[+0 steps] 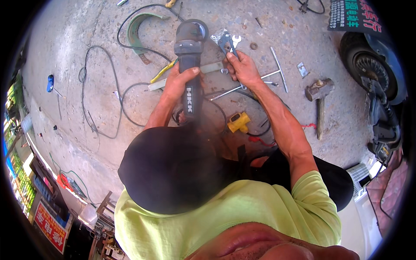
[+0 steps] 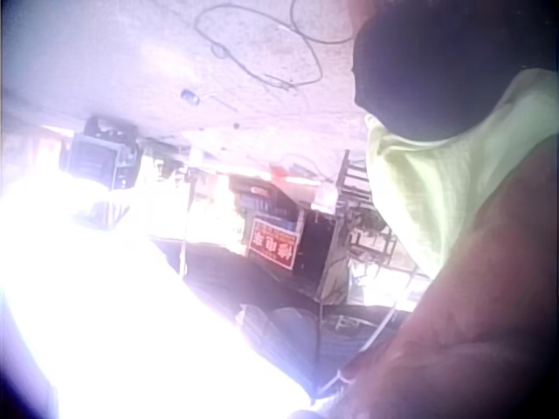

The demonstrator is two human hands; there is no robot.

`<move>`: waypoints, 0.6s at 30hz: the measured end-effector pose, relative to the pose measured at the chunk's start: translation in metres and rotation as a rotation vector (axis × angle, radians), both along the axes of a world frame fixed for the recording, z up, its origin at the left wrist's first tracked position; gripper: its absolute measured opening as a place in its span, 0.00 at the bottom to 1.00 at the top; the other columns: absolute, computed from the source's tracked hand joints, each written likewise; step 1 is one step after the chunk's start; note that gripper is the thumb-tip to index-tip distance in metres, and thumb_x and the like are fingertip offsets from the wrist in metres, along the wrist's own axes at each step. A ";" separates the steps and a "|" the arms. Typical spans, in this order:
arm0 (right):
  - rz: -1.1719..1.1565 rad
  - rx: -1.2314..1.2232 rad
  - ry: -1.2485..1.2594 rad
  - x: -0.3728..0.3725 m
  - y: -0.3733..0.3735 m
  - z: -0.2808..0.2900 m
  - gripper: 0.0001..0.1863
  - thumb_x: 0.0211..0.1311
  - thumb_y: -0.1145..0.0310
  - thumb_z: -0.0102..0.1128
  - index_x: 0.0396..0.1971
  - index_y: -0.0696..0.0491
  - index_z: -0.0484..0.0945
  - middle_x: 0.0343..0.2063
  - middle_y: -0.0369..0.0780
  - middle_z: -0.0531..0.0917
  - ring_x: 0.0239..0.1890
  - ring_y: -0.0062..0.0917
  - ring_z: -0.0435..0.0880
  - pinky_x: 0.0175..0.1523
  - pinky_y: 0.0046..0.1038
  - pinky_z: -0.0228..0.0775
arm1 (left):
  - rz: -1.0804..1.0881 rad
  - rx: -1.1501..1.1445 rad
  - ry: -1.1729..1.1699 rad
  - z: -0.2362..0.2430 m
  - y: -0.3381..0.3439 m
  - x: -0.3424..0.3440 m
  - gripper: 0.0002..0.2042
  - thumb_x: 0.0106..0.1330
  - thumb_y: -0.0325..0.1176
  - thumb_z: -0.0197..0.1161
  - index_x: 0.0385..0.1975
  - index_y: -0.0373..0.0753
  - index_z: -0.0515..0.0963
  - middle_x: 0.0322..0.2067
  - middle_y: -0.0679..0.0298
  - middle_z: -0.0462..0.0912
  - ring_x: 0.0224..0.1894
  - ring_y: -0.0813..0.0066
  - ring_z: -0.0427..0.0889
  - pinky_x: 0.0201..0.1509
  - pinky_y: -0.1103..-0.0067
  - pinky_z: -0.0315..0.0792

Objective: The person manipulates small metal brackets and bolts on the ground, using a hammer, pliers, and an angle grinder to shape and fit the components together.

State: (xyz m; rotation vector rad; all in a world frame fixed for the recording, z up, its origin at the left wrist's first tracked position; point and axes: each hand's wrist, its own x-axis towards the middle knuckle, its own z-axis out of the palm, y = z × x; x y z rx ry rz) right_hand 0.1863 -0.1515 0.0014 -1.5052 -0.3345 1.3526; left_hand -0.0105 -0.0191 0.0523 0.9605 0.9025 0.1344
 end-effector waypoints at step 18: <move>0.098 -0.043 -0.100 0.003 0.001 -0.002 0.19 0.75 0.55 0.53 0.35 0.58 0.78 0.18 0.33 0.74 0.18 0.16 0.72 0.23 0.22 0.66 | -0.103 0.004 0.014 0.004 -0.004 0.003 0.19 0.64 0.40 0.64 0.46 0.34 0.71 0.32 0.56 0.82 0.28 0.67 0.85 0.33 0.73 0.81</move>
